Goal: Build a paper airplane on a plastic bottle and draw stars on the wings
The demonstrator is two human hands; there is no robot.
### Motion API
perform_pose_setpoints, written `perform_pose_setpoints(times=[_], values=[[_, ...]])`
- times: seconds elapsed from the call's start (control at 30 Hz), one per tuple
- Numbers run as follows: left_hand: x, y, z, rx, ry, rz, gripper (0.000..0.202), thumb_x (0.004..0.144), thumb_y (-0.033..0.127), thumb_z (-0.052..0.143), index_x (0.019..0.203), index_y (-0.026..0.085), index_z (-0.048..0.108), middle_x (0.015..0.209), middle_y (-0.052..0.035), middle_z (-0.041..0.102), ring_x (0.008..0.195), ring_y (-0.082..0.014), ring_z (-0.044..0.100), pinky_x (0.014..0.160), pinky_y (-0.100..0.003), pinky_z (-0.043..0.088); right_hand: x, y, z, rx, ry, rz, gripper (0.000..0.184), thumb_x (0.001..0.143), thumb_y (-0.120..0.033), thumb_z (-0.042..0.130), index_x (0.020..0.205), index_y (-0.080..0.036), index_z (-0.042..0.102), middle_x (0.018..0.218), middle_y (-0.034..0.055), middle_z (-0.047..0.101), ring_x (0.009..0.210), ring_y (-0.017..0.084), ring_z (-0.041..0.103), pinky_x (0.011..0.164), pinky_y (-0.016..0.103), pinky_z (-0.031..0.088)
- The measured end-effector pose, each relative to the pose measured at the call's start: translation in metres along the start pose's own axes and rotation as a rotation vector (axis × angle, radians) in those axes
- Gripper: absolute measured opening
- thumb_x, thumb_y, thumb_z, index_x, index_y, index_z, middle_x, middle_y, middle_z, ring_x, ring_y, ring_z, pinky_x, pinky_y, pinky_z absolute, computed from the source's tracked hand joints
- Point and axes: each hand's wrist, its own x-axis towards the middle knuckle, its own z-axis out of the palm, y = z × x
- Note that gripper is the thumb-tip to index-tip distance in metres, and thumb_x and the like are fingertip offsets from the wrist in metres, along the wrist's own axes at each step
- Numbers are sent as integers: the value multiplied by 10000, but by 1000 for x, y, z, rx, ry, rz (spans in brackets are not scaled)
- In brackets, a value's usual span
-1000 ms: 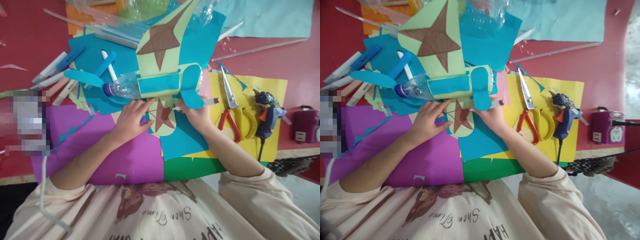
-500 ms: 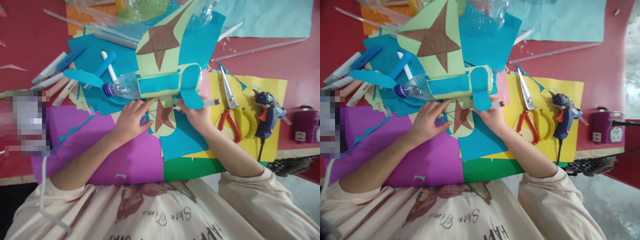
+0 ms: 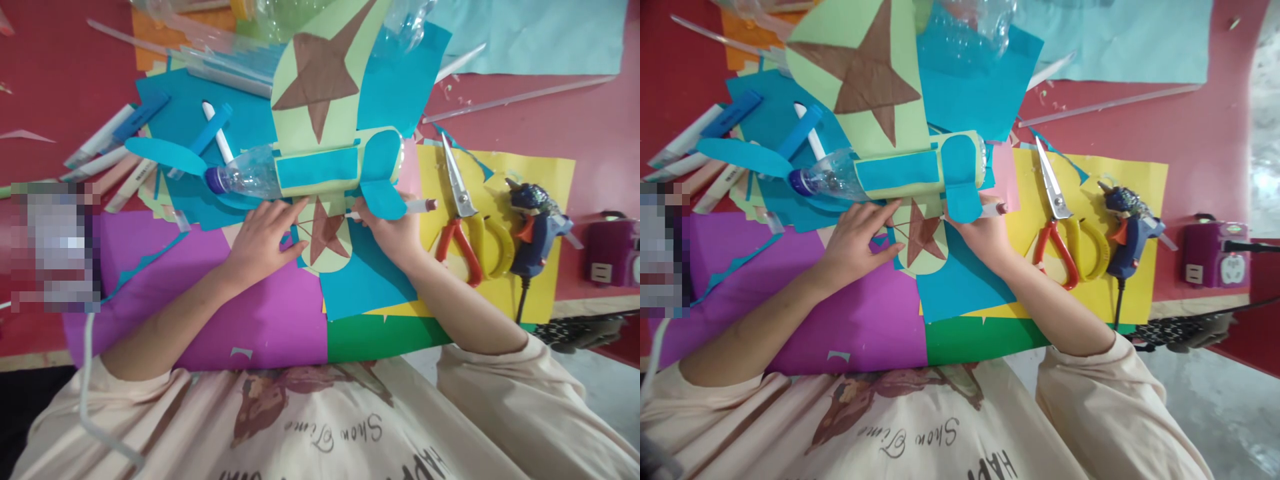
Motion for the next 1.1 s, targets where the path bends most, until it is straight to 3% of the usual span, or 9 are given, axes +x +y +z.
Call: perform_pose_setpoints(times=[0.2,0.4,0.67,0.83,1.1], values=[[1,-1,1,-5,3,-6,533,890,315,544,1390,180,420,961,-63,577,946,-249,513,759,-327,388,0,1,0,-87,-8,10,377,759,-322,646,463,-225,433,459,-14,517,466,136,513,466,305,452],[0,0,1,-18,4,-9,530,893,321,532,1394,191,413,961,-61,573,949,-250,510,768,-330,390,-1,5,-1,-25,12,-12,291,784,-334,639,535,-228,533,545,6,598,481,142,534,483,320,481],[0,-1,1,-7,1,-3,541,895,320,536,1402,184,407,959,-64,574,953,-250,515,756,-324,384,-2,4,-2,-75,-63,25,289,782,-288,624,525,-219,510,528,-6,562,517,150,540,525,328,488],[0,-1,0,-7,-3,-10,542,894,325,532,1403,185,407,958,-65,574,955,-251,512,762,-327,386,-1,2,-2,-26,5,45,291,771,-344,632,536,-222,511,535,-5,584,488,134,523,465,296,456],[0,0,0,-9,-7,-17,537,896,332,523,1403,205,404,966,-59,579,958,-248,510,773,-323,385,-1,1,-2,-60,-21,61,296,759,-336,641,516,-220,517,513,-9,575,479,140,525,482,312,478]])
